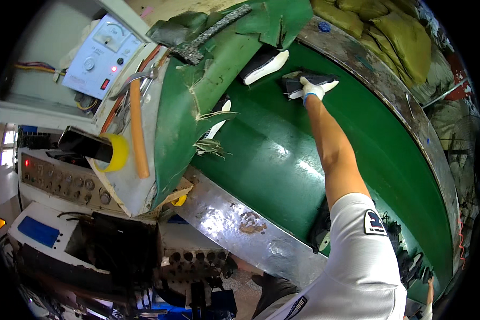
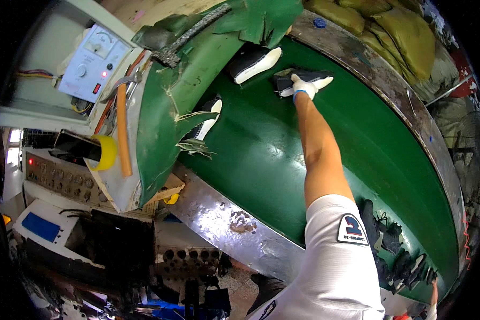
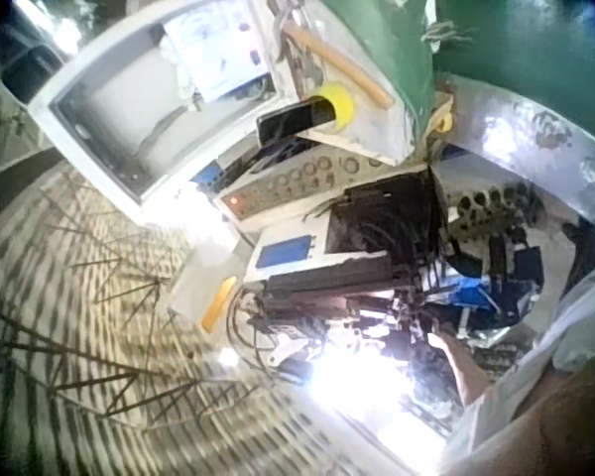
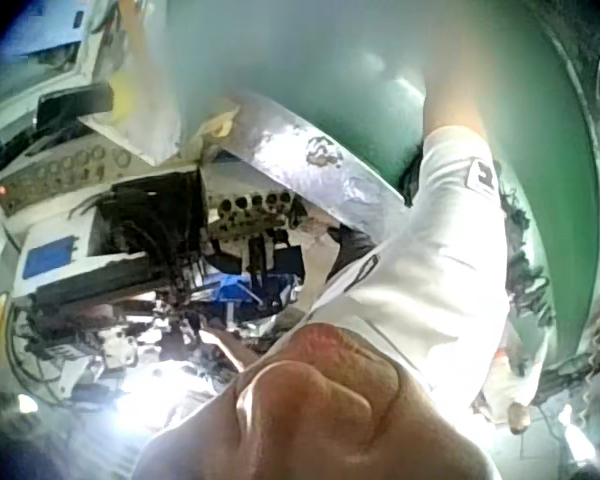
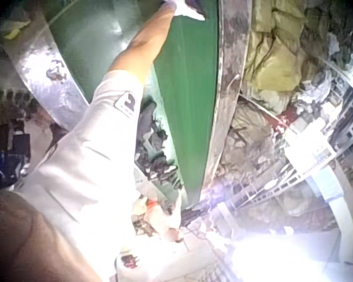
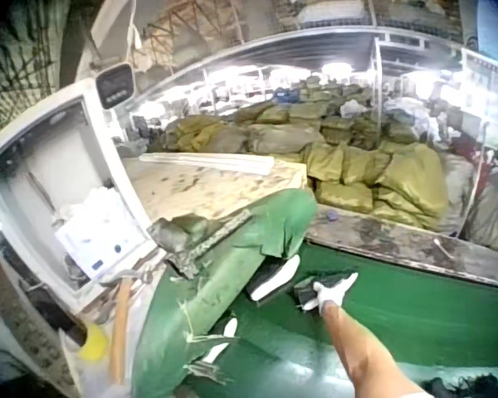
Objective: The person operates a toe-lasting machine by positioning a shoe upper and last into the clamp, activating the machine to press the material, and then removing the shoe to place it onto a green conveyor belt.
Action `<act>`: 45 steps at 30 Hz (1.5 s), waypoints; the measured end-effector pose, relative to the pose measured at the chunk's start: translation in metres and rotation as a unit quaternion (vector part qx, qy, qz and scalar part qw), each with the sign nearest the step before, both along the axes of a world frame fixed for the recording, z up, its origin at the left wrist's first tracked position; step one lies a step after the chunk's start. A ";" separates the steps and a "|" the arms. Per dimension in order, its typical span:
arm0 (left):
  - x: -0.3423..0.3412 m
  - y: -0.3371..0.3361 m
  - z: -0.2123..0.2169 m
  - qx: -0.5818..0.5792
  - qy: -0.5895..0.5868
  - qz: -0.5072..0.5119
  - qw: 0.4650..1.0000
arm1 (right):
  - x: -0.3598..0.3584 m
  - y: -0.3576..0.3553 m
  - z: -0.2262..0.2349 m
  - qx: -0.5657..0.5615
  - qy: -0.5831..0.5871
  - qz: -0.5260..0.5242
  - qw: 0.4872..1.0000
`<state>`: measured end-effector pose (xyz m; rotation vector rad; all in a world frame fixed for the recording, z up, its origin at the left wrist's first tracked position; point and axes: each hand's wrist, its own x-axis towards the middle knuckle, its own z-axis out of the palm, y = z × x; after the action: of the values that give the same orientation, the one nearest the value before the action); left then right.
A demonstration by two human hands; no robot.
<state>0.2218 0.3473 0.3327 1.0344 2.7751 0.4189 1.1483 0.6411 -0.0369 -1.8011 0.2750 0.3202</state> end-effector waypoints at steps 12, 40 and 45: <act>-0.117 -0.095 -0.004 0.007 -0.039 0.090 0.995 | -0.238 -0.239 0.087 0.476 0.350 0.350 0.727; -0.157 -0.055 -0.008 0.279 -0.555 -0.036 0.783 | -0.836 -0.308 0.335 0.282 0.108 0.798 0.522; -0.171 -0.044 -0.003 0.399 -0.500 0.023 0.768 | -0.881 -0.300 0.339 0.316 0.159 0.756 0.550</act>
<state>0.0506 0.3036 0.3294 0.5192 1.5968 1.6617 0.2675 0.3413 0.3023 -0.7544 -1.1622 1.7086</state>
